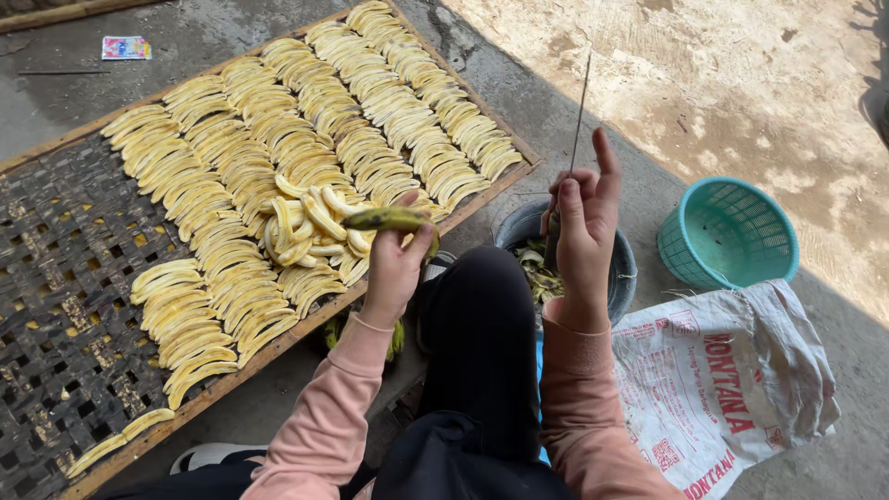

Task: The person sits on the ground beside a slatted drying rack covered with banana slices. They peel whole bananas by hand, cut the peeled fruit into slices with a knife, drop the peels into a bucket, and place the slices onto the rack, gradually building a pile of fresh slices.

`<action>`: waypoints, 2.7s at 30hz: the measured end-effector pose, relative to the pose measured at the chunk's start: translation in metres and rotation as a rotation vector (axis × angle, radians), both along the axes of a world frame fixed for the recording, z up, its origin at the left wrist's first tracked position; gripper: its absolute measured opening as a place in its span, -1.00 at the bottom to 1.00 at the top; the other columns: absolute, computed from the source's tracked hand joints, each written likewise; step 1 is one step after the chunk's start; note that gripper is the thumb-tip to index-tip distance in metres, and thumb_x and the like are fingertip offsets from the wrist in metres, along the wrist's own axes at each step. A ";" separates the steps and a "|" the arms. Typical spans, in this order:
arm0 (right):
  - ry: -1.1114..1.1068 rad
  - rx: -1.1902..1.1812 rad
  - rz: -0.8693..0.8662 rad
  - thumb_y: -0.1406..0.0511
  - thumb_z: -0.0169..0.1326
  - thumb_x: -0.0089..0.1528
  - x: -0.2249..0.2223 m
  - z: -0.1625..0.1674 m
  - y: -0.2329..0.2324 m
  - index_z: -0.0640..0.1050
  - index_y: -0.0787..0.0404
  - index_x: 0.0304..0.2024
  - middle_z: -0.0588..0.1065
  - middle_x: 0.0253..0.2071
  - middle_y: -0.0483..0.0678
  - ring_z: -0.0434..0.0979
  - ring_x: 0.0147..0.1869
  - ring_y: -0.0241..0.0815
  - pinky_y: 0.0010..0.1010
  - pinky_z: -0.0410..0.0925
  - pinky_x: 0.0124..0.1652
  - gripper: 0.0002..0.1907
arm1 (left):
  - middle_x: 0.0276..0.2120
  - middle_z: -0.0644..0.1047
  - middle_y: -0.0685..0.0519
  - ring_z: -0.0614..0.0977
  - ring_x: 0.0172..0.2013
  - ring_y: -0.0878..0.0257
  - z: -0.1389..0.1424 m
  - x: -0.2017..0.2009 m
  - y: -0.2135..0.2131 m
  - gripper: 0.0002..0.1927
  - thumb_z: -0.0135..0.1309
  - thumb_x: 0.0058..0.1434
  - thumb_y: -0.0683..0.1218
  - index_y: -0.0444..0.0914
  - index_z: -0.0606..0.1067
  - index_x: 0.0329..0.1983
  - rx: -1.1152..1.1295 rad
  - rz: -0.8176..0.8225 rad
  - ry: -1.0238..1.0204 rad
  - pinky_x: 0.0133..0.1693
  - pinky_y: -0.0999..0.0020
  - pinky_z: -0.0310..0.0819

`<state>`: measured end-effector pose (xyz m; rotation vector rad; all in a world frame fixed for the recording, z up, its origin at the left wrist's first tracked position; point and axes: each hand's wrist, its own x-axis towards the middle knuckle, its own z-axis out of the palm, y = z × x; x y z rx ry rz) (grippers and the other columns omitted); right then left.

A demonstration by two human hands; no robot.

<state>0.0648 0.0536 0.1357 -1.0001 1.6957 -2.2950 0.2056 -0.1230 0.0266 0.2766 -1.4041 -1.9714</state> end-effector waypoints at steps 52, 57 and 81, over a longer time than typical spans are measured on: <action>-0.197 0.166 -0.168 0.24 0.20 0.33 -0.086 -0.065 0.039 0.41 0.25 0.25 0.45 -0.18 -0.17 0.33 -0.48 -0.48 -0.59 0.20 -0.61 -0.51 | -0.05 0.61 0.05 0.58 -0.09 0.36 -0.009 -0.211 0.082 -0.74 -0.08 0.51 -0.08 -0.27 0.54 0.12 0.410 -0.219 0.114 -0.01 0.43 0.51; -0.140 0.151 -0.172 0.26 0.19 0.37 -0.079 -0.034 0.005 0.56 0.32 0.01 0.54 -0.36 -0.17 0.39 -0.50 -0.47 -0.60 0.21 -0.55 -0.73 | -0.14 0.64 0.10 0.61 -0.17 0.41 -0.007 -0.208 0.087 -0.76 -0.02 0.46 -0.08 -0.27 0.58 0.02 0.424 -0.251 0.075 -0.10 0.48 0.54; -0.256 -0.109 -0.296 0.18 0.11 0.47 -0.127 -0.040 0.093 0.41 0.26 -0.18 0.41 -0.43 -0.08 0.40 -0.48 -0.32 -0.45 0.31 -0.51 -0.71 | -0.12 0.49 0.12 0.55 -0.27 0.40 -0.004 -0.206 0.049 -0.64 0.00 0.41 -0.06 -0.23 0.38 0.24 0.183 -0.690 -0.264 -0.26 0.39 0.63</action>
